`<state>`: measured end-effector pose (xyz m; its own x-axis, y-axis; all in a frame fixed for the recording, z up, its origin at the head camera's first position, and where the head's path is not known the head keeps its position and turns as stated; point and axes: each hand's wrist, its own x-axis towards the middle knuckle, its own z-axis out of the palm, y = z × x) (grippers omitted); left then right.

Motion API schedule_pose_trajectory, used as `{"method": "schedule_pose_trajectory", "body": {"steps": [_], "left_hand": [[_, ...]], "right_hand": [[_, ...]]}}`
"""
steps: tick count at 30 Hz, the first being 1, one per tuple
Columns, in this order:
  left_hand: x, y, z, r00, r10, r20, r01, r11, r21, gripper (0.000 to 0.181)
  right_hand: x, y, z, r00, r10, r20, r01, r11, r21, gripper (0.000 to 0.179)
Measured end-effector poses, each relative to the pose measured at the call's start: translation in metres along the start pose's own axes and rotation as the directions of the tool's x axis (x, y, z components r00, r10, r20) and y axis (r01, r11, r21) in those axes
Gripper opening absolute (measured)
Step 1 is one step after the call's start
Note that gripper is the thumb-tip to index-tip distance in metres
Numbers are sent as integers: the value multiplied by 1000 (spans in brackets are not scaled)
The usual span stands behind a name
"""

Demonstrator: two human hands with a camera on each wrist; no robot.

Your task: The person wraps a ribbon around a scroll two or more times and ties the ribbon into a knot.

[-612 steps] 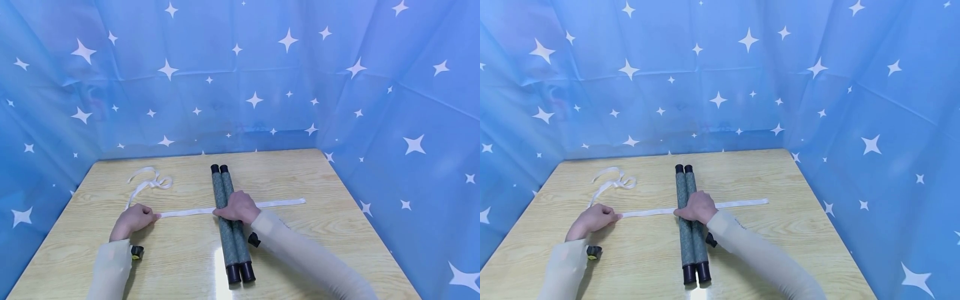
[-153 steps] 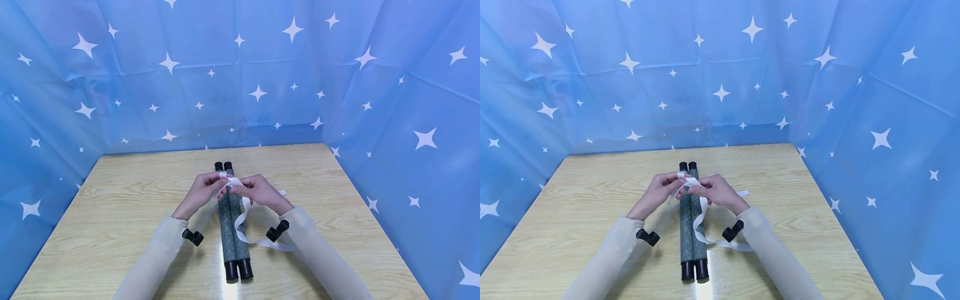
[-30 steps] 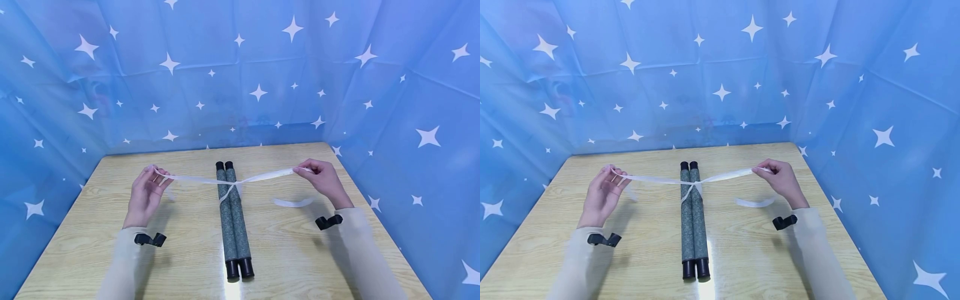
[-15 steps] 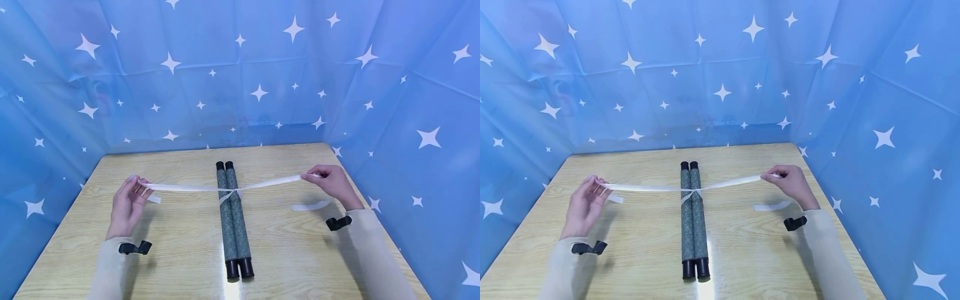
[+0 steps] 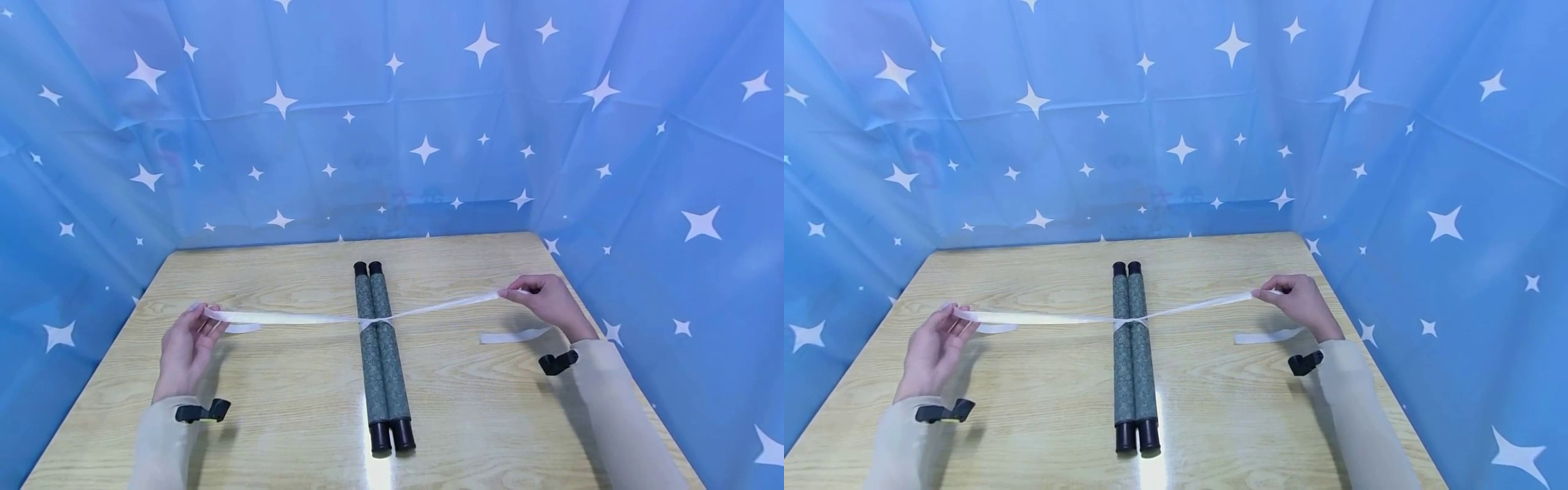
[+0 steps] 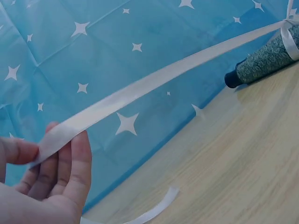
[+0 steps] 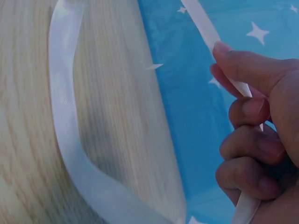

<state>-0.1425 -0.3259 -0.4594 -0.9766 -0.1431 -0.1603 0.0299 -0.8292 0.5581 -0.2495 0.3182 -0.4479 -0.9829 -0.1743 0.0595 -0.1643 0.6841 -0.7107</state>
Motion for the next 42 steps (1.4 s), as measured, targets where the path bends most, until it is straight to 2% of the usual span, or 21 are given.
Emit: {"method": "schedule_pose_trajectory", "body": {"steps": [4,9,14,19,21,25,28,31,34,37,39,42], "left_hand": [[0,1,-4,997,-19,-70,18,1000,-14,11],[0,1,-8,984,-31,-175,42,997,63,16],[-2,1,-9,948,-46,-314,94,986,139,26],[-1,-4,-10,904,-13,-426,106,975,195,31],[0,-6,-9,895,7,-446,102,970,220,30],[0,-7,-8,898,28,-440,97,961,258,23],[-3,-2,-9,905,48,-423,68,965,254,22],[-6,6,-15,899,73,-433,28,974,223,23],[-9,17,-23,872,97,-480,5,978,207,19],[-10,27,-28,824,140,-549,9,966,260,10],[-9,31,-30,794,176,-582,25,947,320,5],[-5,35,-34,768,216,-603,64,911,407,7]], "right_hand": [[1,7,2,1000,2,11,-2,1000,-11,40],[1,14,4,1000,24,19,-24,999,-39,41],[1,16,8,999,35,25,-34,998,-47,41],[0,18,11,998,58,31,-56,996,-74,41],[-1,21,10,997,71,33,-68,994,-82,42],[-2,26,4,996,88,30,-85,992,-89,45],[-4,29,-7,995,97,-15,-98,991,-91,46],[-10,34,-21,992,102,-78,-110,989,-103,46],[-16,39,-34,985,103,-136,-120,985,-127,46],[-22,43,-43,979,100,-176,-131,976,-174,45],[-24,46,-47,978,80,-195,-122,970,-212,42],[-26,51,-50,977,61,-205,-114,959,-258,39]]}}
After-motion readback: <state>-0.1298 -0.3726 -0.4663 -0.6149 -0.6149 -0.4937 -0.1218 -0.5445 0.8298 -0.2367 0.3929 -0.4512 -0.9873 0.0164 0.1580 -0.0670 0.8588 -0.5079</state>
